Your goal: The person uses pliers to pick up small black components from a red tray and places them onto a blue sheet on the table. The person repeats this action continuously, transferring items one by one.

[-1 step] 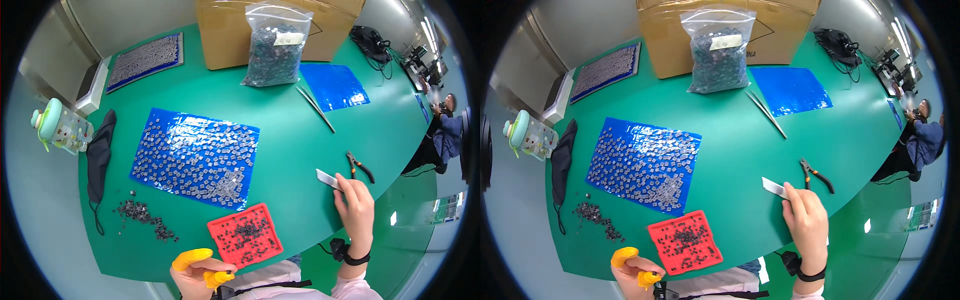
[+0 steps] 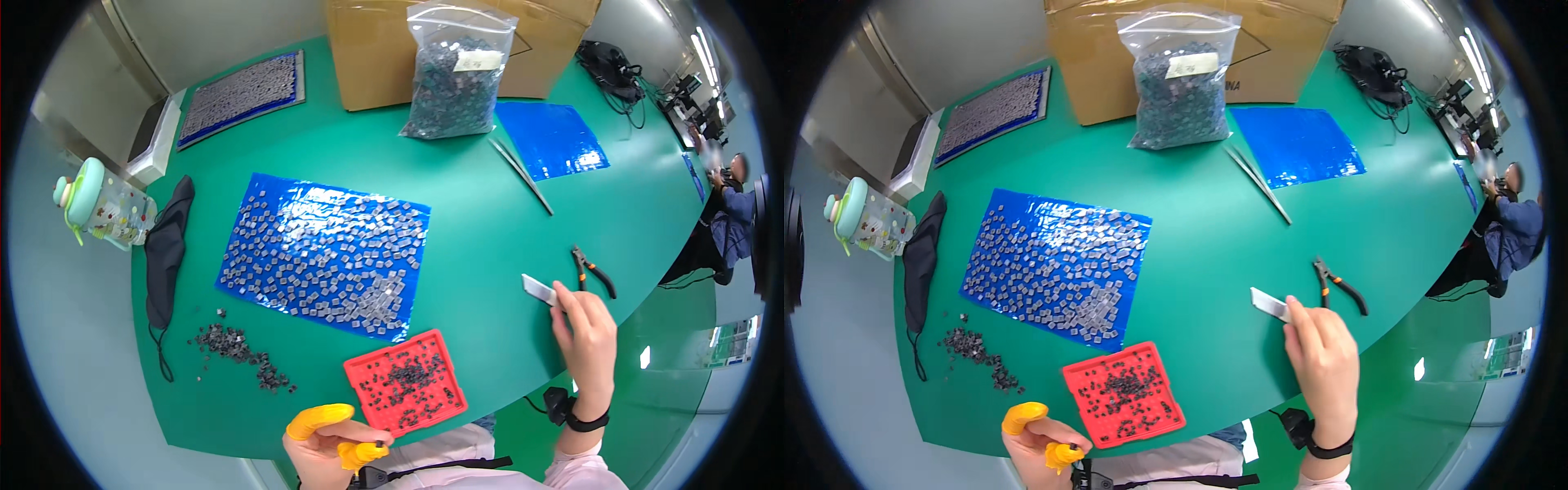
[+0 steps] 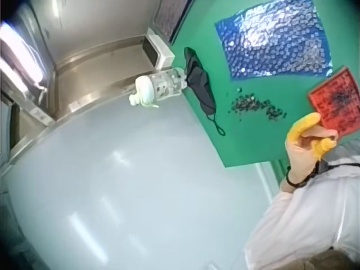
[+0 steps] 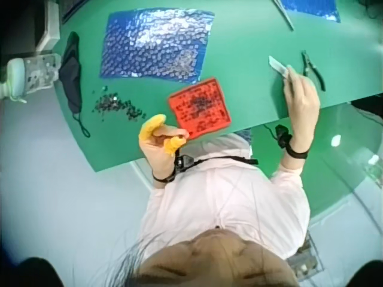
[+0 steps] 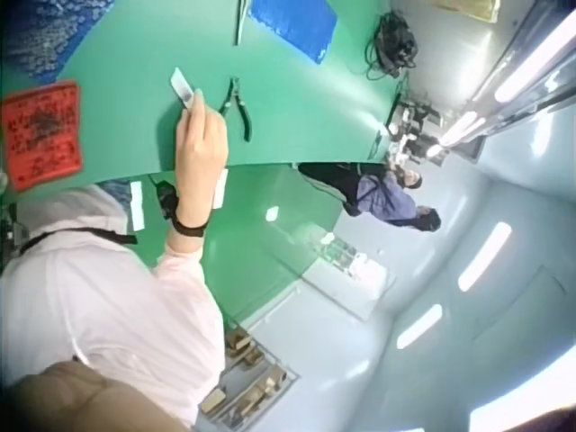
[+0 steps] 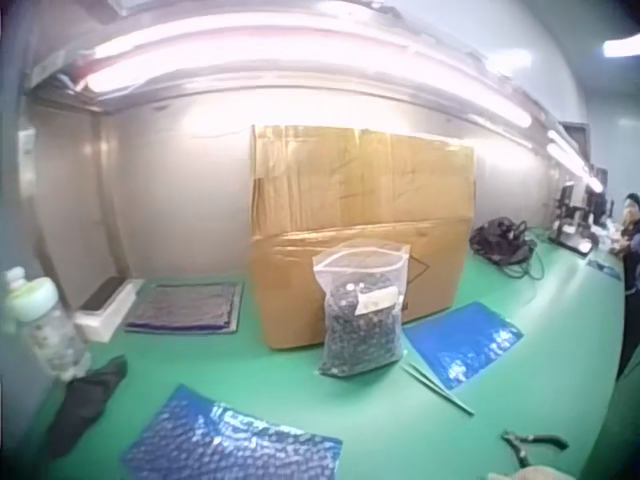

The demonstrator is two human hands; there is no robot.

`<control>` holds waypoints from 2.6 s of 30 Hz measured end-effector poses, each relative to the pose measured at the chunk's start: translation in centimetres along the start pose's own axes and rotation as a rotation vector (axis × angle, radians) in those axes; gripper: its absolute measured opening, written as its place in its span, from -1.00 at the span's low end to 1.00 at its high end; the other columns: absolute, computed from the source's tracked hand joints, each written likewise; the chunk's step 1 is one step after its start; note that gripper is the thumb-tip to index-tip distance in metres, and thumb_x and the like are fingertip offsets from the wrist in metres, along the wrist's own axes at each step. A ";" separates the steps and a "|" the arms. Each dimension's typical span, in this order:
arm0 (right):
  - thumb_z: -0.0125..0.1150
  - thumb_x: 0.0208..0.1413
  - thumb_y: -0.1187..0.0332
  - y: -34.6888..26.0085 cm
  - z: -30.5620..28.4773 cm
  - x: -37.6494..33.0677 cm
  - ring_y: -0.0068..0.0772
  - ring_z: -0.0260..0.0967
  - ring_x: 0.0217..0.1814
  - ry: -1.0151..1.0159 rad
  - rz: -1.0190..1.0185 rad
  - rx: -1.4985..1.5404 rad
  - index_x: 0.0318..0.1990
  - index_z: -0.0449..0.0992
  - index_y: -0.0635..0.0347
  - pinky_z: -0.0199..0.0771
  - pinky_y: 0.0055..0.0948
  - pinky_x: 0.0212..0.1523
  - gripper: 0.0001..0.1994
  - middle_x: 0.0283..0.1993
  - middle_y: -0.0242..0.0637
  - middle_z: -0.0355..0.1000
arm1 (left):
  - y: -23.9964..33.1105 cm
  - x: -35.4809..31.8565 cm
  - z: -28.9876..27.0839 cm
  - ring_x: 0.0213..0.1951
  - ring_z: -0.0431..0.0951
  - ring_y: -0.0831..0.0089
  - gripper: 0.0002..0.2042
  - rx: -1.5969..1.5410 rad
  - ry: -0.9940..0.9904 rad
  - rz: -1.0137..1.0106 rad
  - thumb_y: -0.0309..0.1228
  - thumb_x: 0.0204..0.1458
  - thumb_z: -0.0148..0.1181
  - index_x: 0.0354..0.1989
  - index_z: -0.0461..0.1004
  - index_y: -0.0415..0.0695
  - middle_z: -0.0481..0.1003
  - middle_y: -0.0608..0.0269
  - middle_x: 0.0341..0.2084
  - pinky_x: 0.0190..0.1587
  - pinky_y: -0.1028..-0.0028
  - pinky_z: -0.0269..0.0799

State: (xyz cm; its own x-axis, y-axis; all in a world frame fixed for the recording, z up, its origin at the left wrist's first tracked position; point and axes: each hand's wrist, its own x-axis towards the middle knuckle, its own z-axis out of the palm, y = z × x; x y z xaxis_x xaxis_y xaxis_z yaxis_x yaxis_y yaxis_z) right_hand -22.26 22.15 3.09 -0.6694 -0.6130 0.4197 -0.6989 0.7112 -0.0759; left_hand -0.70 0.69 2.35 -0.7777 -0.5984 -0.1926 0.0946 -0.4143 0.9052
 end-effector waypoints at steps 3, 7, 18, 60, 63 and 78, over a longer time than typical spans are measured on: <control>0.27 -0.17 0.64 0.0 0.3 0.2 -0.24 0.41 -0.35 -0.016 0.015 -0.036 -0.16 0.51 0.28 0.44 -0.31 -0.35 -0.68 -0.35 -0.24 0.44 | 0.3 -0.2 0.3 -0.46 0.58 0.33 -0.51 -0.060 -0.019 -0.061 -0.65 -0.19 0.36 -0.01 0.38 -0.24 0.55 0.08 -0.48 -0.35 0.41 0.54; 0.23 -0.14 0.65 -0.1 1.1 0.8 -0.25 0.31 -0.40 -0.003 0.059 -0.025 -0.23 0.51 0.27 0.36 -0.32 -0.39 -0.75 -0.44 -0.24 0.31 | 0.0 -0.5 0.1 -0.45 0.59 0.32 -0.51 -0.090 -0.038 -0.089 -0.68 -0.21 0.36 -0.02 0.38 -0.26 0.56 0.05 -0.48 -0.35 0.42 0.54; 0.18 -0.08 0.42 -6.0 -1.9 -1.0 -0.44 0.19 -0.68 -0.199 -0.080 0.865 -0.49 0.46 0.19 0.13 -0.45 -0.64 -0.94 -0.69 -0.41 0.30 | -1.3 -0.7 0.0 -0.43 0.60 0.30 -0.52 -0.015 -0.046 -0.023 -0.70 -0.21 0.36 -0.04 0.39 -0.28 0.57 -0.02 -0.46 -0.37 0.42 0.56; 0.29 -0.13 0.49 -7.8 -1.9 0.0 -0.58 0.19 -0.78 -0.503 0.021 1.112 -0.50 0.52 0.17 0.09 -0.55 -0.75 -0.95 -0.76 -0.48 0.25 | -2.4 -0.6 1.5 -0.48 0.60 0.20 -0.88 0.192 -0.059 0.272 -0.70 -0.08 0.24 -0.35 0.45 -0.38 0.53 -0.24 -0.46 -0.47 0.37 0.58; 0.28 -0.09 0.49 -7.8 -2.1 0.1 -0.61 0.20 -0.77 -0.587 0.082 1.174 -0.46 0.53 0.20 0.11 -0.56 -0.74 -0.96 -0.75 -0.47 0.27 | -2.5 -0.3 1.4 -0.50 0.59 0.20 -0.88 0.237 -0.082 0.318 -0.70 -0.08 0.24 -0.37 0.44 -0.37 0.53 -0.24 -0.49 -0.48 0.37 0.57; 0.22 0.08 0.42 -7.4 -1.6 -0.4 -0.72 0.14 -0.72 -0.788 0.263 1.437 -0.38 0.54 0.23 0.02 -0.58 -0.69 -0.92 -0.68 -0.48 0.34 | -2.8 -0.4 1.2 -0.47 0.59 0.21 -0.85 0.199 -0.109 0.301 -0.68 -0.12 0.29 -0.37 0.45 -0.34 0.54 -0.19 -0.48 -0.47 0.37 0.57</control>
State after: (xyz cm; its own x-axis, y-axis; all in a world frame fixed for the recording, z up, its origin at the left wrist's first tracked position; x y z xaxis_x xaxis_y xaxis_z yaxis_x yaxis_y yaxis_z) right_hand -16.38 17.69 4.90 -0.4407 -0.8662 -0.2357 0.0992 0.2140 -0.9718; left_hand -1.39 2.93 0.31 -0.7958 -0.5925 0.1248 0.2147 -0.0833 0.9731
